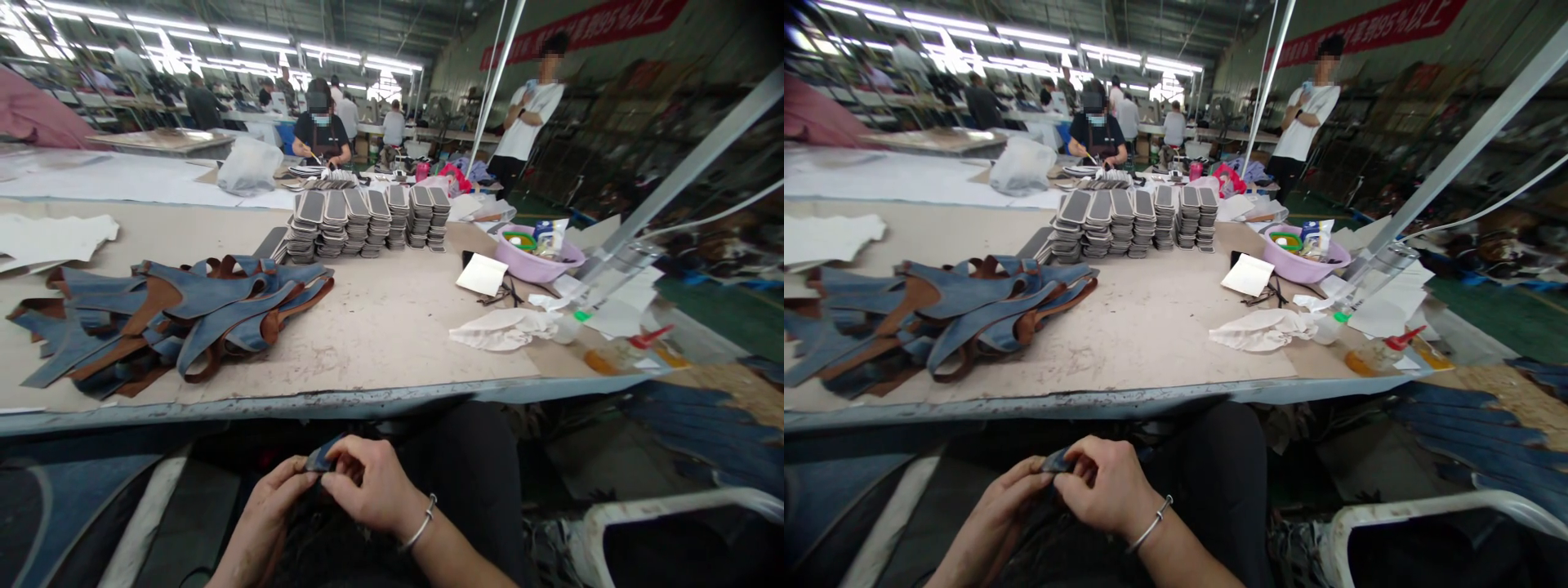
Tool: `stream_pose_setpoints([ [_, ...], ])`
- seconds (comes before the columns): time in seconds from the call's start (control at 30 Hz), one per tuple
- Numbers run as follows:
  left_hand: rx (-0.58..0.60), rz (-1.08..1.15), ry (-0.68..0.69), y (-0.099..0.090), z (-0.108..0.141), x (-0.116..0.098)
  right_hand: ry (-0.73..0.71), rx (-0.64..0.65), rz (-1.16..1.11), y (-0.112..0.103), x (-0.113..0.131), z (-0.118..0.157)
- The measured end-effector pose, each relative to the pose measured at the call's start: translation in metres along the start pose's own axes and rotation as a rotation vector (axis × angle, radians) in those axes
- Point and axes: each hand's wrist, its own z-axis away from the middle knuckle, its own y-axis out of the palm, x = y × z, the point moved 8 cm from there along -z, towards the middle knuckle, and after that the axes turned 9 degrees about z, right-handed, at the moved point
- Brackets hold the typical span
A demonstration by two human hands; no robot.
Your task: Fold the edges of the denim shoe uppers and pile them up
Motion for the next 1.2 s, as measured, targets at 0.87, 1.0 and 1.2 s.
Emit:
stream_pose_setpoints([
  [0.87,-0.049,-0.374,0.115,-0.013,-0.008,-0.002,0.198,-0.129,-0.26,0.013,-0.024,-0.004],
  [1.0,-0.073,-0.441,0.174,-0.013,-0.006,-0.009,0.191,-0.112,-0.264,0.013,-0.019,-0.004],
  [1.2,-0.068,-0.469,0.23,-0.01,-0.001,-0.01,0.172,-0.139,-0.236,0.009,-0.022,-0.005],
])
